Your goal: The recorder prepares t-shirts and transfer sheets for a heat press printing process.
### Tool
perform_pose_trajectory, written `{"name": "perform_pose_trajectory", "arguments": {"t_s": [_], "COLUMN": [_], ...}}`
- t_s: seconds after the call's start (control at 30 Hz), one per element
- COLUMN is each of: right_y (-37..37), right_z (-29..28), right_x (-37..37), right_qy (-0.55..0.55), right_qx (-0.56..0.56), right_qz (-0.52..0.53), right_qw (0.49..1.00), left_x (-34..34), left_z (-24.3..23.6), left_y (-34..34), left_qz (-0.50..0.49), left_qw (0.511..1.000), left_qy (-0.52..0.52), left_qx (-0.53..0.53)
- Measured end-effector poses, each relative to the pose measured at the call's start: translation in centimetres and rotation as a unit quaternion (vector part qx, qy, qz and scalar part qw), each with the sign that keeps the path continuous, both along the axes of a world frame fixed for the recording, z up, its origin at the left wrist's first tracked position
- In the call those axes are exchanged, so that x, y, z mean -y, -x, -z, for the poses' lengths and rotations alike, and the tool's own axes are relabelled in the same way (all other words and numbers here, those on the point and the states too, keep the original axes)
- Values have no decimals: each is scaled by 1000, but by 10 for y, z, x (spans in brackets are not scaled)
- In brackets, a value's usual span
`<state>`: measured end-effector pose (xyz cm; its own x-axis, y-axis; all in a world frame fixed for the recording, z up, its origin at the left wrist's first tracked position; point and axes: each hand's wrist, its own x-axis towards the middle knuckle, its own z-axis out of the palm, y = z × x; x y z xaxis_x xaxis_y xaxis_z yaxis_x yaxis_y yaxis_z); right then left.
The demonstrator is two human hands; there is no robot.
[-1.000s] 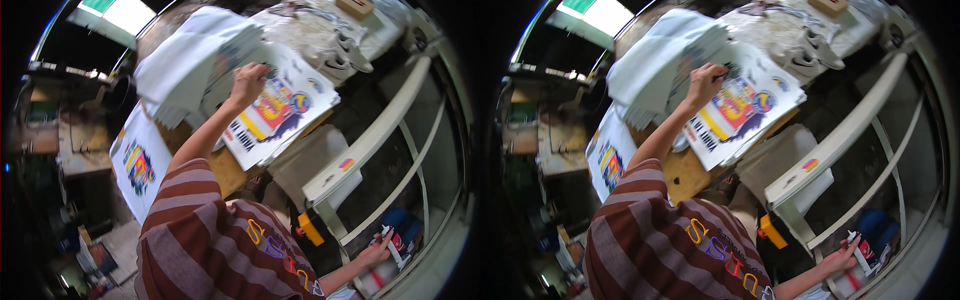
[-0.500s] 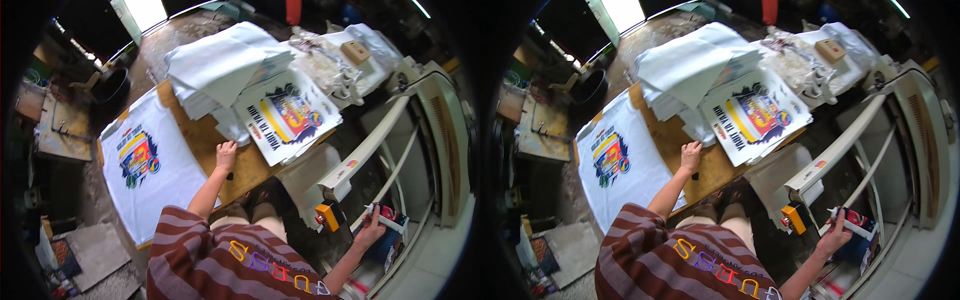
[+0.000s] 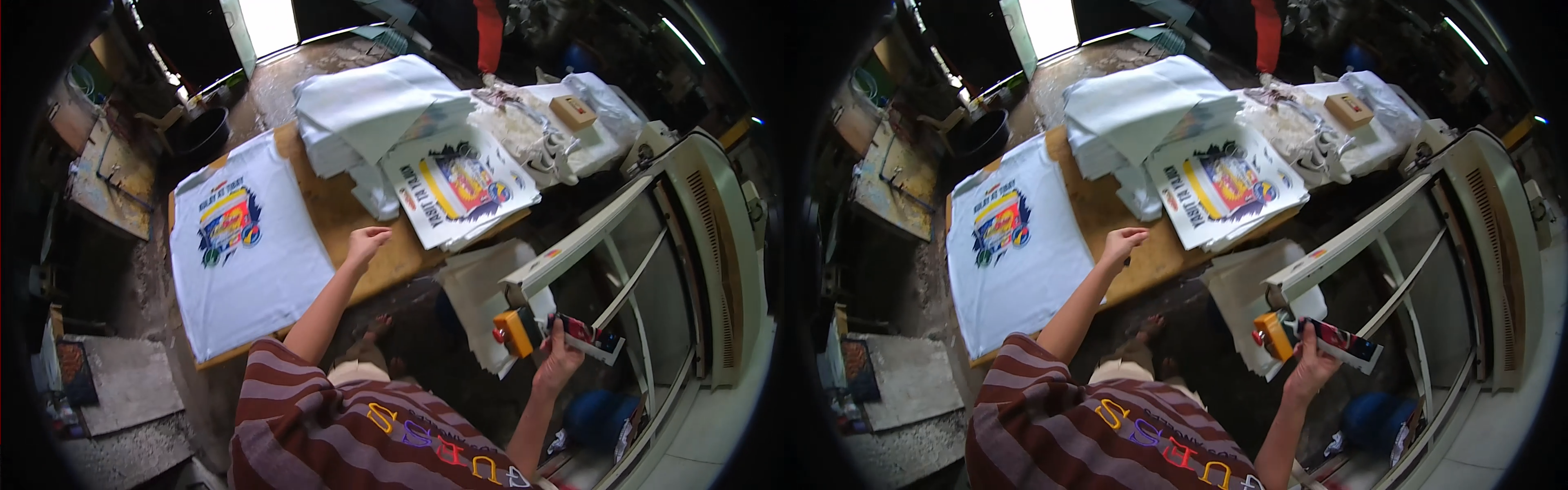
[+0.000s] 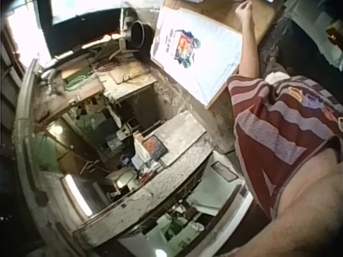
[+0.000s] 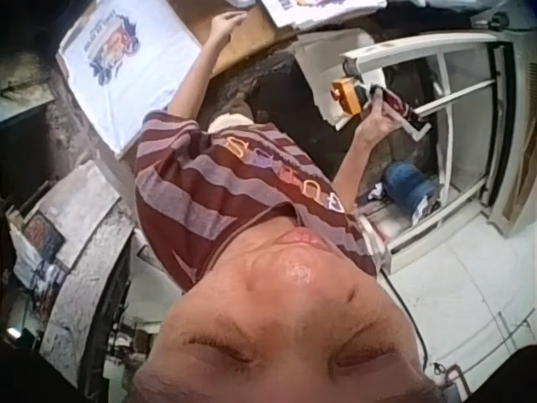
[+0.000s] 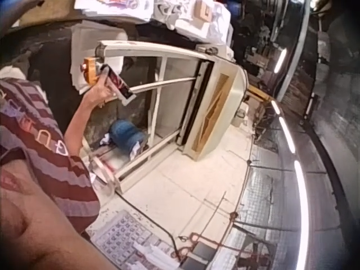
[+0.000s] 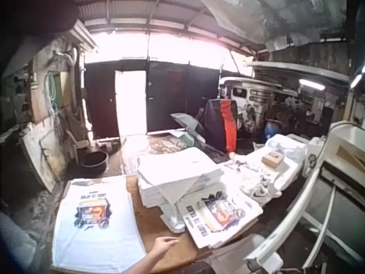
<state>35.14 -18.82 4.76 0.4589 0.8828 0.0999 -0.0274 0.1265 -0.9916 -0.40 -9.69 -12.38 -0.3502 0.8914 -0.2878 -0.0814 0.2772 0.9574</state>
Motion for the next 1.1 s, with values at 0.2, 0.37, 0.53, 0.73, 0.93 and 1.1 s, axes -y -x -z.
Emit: {"name": "perform_pose_trajectory", "arguments": {"t_s": [0.2, 0.37, 0.53, 0.73, 0.93, 1.1], "right_y": [65, 140, 201, 273, 346, 380], "right_z": [-29, -43, -51, -26, -6, 6], "right_x": [13, 50, 102, 170, 260, 301], "right_qy": [-28, -165, -181, -195, -74, 171], "right_qx": [23, 72, 4, 16, -87, -257], "right_qz": [-198, -371, -415, -456, -449, -491], "right_qw": [979, 911, 892, 868, 886, 815], "left_x": [102, 179, 254, 338, 429, 474], "left_z": [-131, -173, -182, -170, -158, -146], "left_y": [-67, -46, -9, 49, 101, 133], "left_qz": [70, 7, -57, -95, -153, -185], "left_qw": [899, 898, 924, 923, 950, 944], "left_qy": [27, -22, -65, -95, -143, -267], "left_qx": [432, 440, 373, 361, 232, -54]}}
